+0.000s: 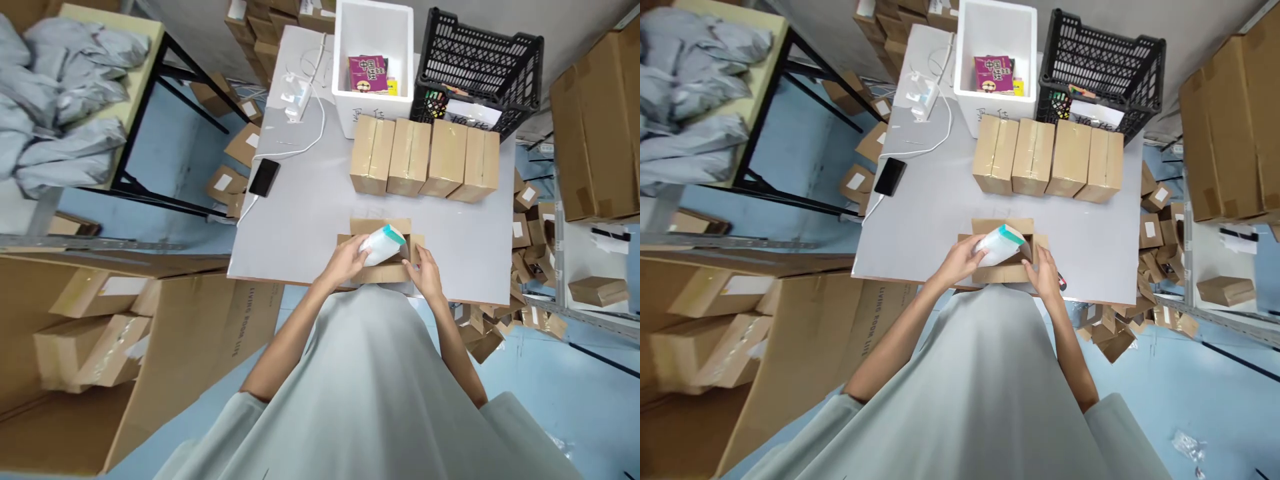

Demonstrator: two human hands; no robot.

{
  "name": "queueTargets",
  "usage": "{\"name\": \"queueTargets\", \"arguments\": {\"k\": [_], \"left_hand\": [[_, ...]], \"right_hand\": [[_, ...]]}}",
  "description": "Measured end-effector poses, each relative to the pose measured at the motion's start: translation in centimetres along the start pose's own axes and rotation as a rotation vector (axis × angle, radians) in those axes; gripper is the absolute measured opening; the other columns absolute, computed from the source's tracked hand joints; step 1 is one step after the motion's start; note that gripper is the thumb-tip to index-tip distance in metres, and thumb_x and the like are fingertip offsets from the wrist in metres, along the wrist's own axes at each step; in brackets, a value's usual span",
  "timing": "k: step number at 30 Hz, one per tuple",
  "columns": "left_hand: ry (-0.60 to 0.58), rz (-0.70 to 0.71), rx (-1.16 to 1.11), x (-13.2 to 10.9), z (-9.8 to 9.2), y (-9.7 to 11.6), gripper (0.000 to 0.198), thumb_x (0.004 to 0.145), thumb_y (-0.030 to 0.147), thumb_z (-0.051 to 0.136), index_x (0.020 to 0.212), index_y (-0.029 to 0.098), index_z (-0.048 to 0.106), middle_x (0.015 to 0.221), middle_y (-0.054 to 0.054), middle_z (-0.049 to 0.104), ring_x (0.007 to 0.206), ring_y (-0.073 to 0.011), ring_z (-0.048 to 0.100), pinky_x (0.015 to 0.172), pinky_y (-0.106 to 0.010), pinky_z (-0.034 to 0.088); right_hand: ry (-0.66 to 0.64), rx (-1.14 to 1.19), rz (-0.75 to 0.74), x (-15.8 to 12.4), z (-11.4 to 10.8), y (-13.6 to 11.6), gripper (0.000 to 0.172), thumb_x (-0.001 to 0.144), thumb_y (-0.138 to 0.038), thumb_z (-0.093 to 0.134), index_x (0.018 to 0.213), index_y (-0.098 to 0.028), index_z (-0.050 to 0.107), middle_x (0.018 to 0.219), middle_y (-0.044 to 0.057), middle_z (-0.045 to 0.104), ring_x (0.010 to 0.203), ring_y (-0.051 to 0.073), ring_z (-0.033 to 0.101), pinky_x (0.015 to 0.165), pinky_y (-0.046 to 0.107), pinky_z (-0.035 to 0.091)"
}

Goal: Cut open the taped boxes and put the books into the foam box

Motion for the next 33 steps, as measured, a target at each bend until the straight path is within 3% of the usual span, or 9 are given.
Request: {"name": "queueTargets", "arguments": {"k": [3,5,8,12,16,20,25,31,33], "left_hand": [[0.062,-0.123,-0.457,-2.6,-2.7,-0.5,0.058,0.097,0.058,0.074,0.137,0.015,0.071,0.124,-0.013,0.081,0.11,-0.0286,0.076,0.095,-0.036,0.06],[0.079,-0.209,-0.672,-4.0,-3.4,-0.9,0.064,0.09,0.063,0.082,0.131,0.014,0.072,0.12,-0.014,0.082,0.104,-0.027,0.077,0.089,-0.034,0.061],[0.144,-0.299,-0.796,-5.8,-4.2,-1.5,0.067,0.082,0.064,0.09,0.125,0.015,0.074,0.118,-0.014,0.083,0.102,-0.026,0.077,0.089,-0.033,0.062],[0.186,-0.354,-0.844,-7.4,-5.6,-2.6,0.07,0.077,0.065,0.094,0.122,0.015,0.076,0.118,-0.013,0.083,0.103,-0.027,0.078,0.09,-0.034,0.061],[0.183,-0.414,-0.916,-8.5,-8.1,-4.7,0.069,0.074,0.062,0.096,0.122,0.015,0.077,0.113,-0.012,0.083,0.096,-0.0258,0.078,0.083,-0.032,0.061],[0.188,-0.46,-0.942,-8.8,-11.3,-8.1,0.072,0.071,0.063,0.096,0.121,0.015,0.078,0.107,-0.011,0.084,0.087,-0.0243,0.077,0.076,-0.031,0.06],[0.325,-0.489,-0.885,-8.3,-14.2,-14.9,0.071,0.062,0.06,0.098,0.114,0.017,0.077,0.112,-0.011,0.083,0.094,-0.0245,0.076,0.078,-0.029,0.059],[0.328,-0.652,-0.733,-6.7,-13.1,-23.3,0.05,0.06,0.051,0.084,0.095,0.019,0.069,0.092,-0.006,0.078,0.083,-0.0216,0.071,0.074,-0.029,0.055],[0.311,-0.69,-0.674,-6.1,-12.2,-25.2,0.039,0.061,0.043,0.081,0.089,0.02,0.066,0.083,-0.004,0.075,0.079,-0.0205,0.069,0.074,-0.029,0.055]], "right_hand": [[-0.088,0.389,0.043,-0.2,2.1,-2.9,0.108,0.086,-0.066,0.086,0.172,-0.02,0.04,0.163,0.022,0.059,0.142,0.037,0.066,0.118,0.055,0.058],[-0.204,0.603,0.099,-0.2,4.4,-5.2,0.121,0.079,-0.069,0.091,0.175,-0.024,0.034,0.159,0.02,0.063,0.132,0.034,0.072,0.114,0.052,0.061],[-0.319,0.772,0.122,0.3,7.5,-8.7,0.125,0.072,-0.068,0.097,0.174,-0.026,0.037,0.153,0.016,0.069,0.132,0.032,0.073,0.117,0.049,0.06],[-0.334,0.81,0.131,1.5,10.2,-11.2,0.125,0.066,-0.067,0.101,0.17,-0.027,0.045,0.156,0.012,0.068,0.143,0.033,0.066,0.119,0.045,0.058],[-0.421,0.814,0.283,2.0,12.7,-11.4,0.091,0.086,-0.074,0.083,0.159,-0.026,0.057,0.133,0.01,0.08,0.117,0.028,0.079,0.099,0.041,0.068],[-0.508,0.797,0.418,2.0,15.4,-12.4,0.047,0.095,-0.064,0.08,0.112,-0.021,0.077,0.106,0.008,0.085,0.082,0.02,0.082,0.078,0.031,0.069],[-0.423,0.756,0.446,3.3,18.8,-15.5,0.025,0.097,-0.042,0.084,0.104,-0.02,0.075,0.11,0.009,0.086,0.087,0.018,0.083,0.074,0.024,0.067],[-0.426,0.608,0.525,5.3,25.4,-16.9,0.009,0.1,-0.025,0.074,0.105,-0.018,0.072,0.121,0.01,0.082,0.091,0.017,0.082,0.072,0.023,0.065],[-0.415,0.541,0.589,5.6,27.6,-16.5,0.015,0.097,-0.022,0.074,0.111,-0.017,0.073,0.12,0.011,0.082,0.09,0.017,0.08,0.073,0.024,0.066]]}}
Point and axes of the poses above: each hand's wrist, its own x-axis towards the middle knuckle, its own z-axis out of the palm, y = z × x, the point moved 6 cm from there along x, towards the middle knuckle
